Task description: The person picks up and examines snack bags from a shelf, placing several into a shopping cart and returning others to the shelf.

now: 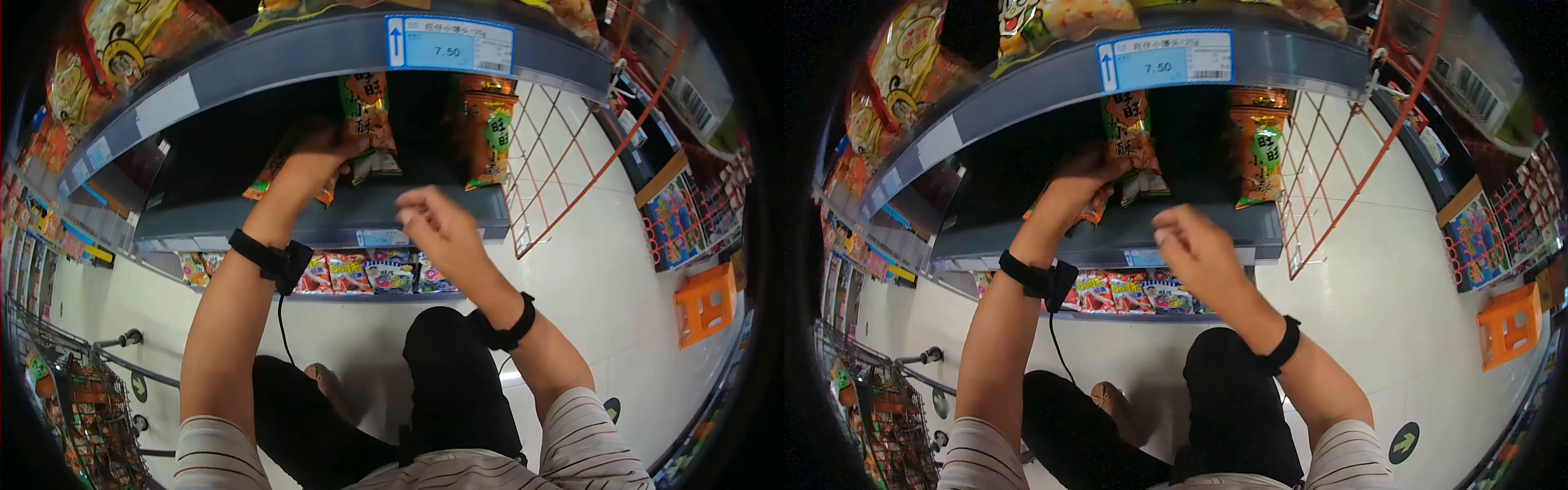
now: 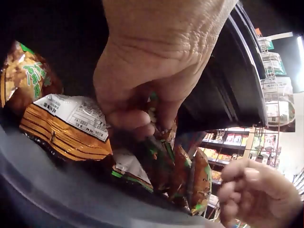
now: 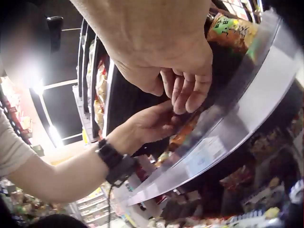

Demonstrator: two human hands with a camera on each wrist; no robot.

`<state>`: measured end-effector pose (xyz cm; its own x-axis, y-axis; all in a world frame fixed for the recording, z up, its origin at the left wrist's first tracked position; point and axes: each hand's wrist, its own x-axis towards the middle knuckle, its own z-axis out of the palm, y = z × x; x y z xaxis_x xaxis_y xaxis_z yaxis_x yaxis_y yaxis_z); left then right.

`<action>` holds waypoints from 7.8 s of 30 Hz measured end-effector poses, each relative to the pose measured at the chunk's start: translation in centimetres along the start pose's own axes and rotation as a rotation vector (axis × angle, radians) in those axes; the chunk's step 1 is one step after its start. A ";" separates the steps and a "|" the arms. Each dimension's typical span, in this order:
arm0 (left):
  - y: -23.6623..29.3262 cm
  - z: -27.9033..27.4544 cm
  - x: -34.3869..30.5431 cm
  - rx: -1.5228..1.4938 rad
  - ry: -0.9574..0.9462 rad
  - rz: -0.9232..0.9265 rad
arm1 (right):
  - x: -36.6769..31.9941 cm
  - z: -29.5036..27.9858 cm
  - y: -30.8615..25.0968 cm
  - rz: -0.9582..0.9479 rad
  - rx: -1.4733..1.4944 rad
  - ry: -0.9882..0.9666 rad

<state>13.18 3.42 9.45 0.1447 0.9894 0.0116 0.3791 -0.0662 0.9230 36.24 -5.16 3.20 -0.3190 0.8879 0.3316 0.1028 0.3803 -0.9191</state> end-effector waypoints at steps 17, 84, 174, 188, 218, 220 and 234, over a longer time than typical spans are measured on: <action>-0.5 -2.5 -3.6 0.013 0.054 -0.047 | -3.1 18.7 0.3 0.337 0.304 -0.878; -1.0 7.8 18.8 0.099 -0.068 0.168 | 2.2 -2.5 3.9 -0.099 -0.374 0.291; -2.4 9.4 18.2 0.447 0.131 0.371 | 2.4 -2.9 5.2 -0.262 -0.652 0.388; -0.3 5.5 11.4 0.195 -0.094 0.273 | 2.3 -2.9 5.2 -0.238 -0.675 0.347; -3.8 1.2 -5.4 -0.867 -0.292 -0.071 | 3.8 -0.1 0.4 0.066 0.136 0.245; -4.2 1.6 -5.1 -0.967 -0.351 -0.104 | 4.6 0.2 -0.1 0.155 0.405 0.193; -5.8 1.8 -4.2 -1.069 -0.361 -0.072 | 5.8 -1.3 3.1 0.262 0.652 0.214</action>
<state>12.04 -0.60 3.31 0.4754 0.8797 -0.0070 -0.5539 0.3055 0.7745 35.91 1.47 2.56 -0.1629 0.9850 0.0565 -0.4526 -0.0237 -0.8914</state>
